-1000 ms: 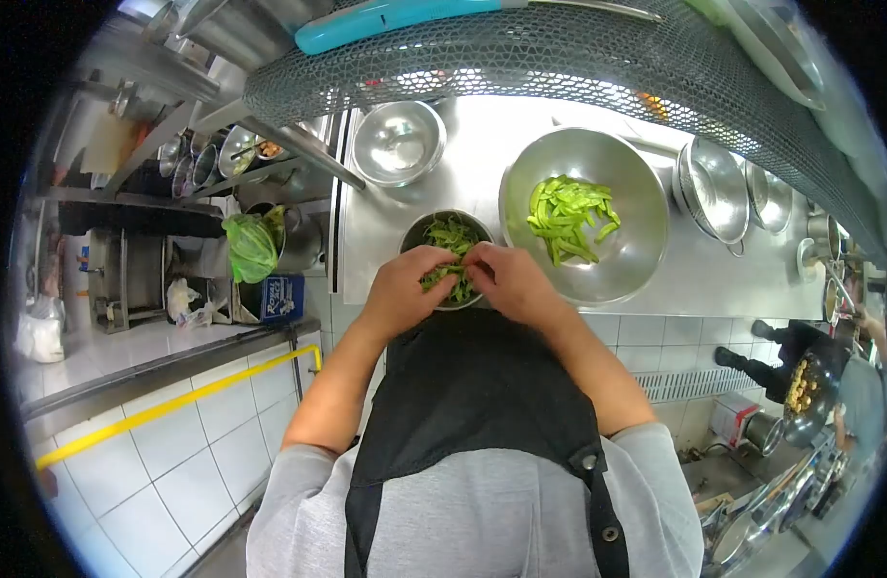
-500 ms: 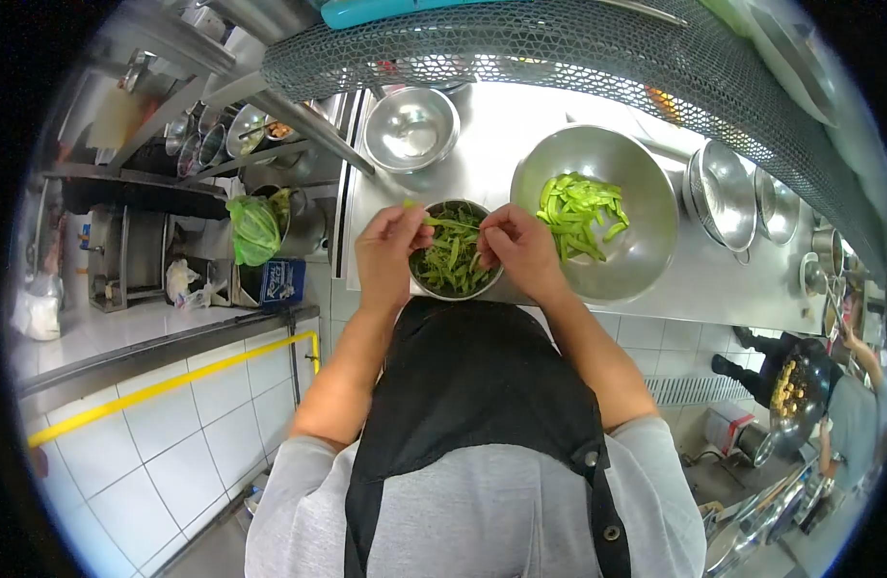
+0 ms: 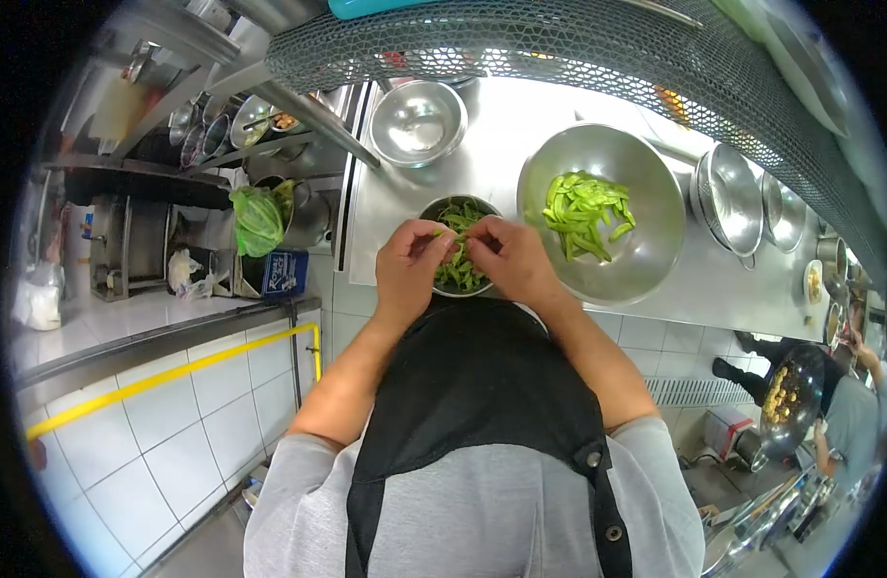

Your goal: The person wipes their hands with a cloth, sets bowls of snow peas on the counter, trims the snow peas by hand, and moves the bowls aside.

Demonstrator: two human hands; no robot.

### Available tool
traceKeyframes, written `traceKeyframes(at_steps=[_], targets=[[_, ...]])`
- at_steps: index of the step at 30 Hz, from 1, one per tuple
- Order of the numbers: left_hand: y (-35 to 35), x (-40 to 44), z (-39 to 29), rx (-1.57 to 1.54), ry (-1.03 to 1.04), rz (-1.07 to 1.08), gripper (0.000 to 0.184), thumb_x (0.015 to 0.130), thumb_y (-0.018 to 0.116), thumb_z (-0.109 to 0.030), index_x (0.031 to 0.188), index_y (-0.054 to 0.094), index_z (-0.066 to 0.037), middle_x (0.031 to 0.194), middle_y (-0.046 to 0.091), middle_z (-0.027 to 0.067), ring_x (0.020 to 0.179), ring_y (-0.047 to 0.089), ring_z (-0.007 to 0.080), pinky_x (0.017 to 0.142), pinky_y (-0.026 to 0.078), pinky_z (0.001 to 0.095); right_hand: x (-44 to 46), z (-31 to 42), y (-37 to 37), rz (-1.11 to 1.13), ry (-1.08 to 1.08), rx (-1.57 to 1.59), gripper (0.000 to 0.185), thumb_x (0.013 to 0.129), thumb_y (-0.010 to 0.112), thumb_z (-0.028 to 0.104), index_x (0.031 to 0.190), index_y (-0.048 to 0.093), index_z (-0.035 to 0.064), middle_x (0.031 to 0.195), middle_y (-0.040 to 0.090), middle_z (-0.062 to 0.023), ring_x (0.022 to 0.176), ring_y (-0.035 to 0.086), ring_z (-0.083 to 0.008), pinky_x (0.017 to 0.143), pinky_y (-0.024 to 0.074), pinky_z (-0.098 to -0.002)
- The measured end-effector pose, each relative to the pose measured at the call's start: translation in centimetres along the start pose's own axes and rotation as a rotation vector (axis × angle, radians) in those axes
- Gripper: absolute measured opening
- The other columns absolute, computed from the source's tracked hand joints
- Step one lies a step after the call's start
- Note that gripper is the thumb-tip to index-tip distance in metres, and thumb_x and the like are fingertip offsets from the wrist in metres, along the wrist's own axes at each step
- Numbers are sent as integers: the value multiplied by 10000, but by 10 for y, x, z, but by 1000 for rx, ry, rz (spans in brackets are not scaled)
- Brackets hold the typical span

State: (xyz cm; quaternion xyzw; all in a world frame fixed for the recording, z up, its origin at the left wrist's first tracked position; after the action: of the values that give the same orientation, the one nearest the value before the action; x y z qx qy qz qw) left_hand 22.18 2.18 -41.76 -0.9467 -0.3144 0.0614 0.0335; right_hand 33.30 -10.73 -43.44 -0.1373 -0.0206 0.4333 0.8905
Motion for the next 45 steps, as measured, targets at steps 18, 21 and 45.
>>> traceKeyframes(at_steps=[18,21,45], targets=[[-13,19,57,-225,-353,136,140,904,656,-127,1020,627,-54,827,651,82,724,648,224,645,513,333,2,-15,5,-26,-60,-359,183,868,639,44,1038,695,2,971,681,-195,891,676,-404,799,551,-479],[16,11,16,808,27,186,122,908,656,-153,970,664,-48,804,661,108,730,660,269,666,527,388,-1,-22,8,-35,-78,-382,222,864,637,61,1072,703,18,1053,673,-209,979,667,-440,872,546,-513],[2,15,-8,513,238,96,146,958,727,-175,1008,722,-38,788,703,88,732,682,194,663,518,352,7,-27,6,-143,47,-18,172,930,641,147,1009,684,1,934,717,-220,848,700,-389,767,549,-462]])
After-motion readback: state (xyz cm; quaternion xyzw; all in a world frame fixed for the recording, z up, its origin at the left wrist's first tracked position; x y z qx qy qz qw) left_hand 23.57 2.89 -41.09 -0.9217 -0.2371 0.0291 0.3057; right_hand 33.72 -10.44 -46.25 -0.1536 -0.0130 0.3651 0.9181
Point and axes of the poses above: each hand's wrist, its own x-axis towards the middle knuckle, its own y-axis out of the palm, z = x × y, the point moved 8 cm from there along x, towards the middle knuckle
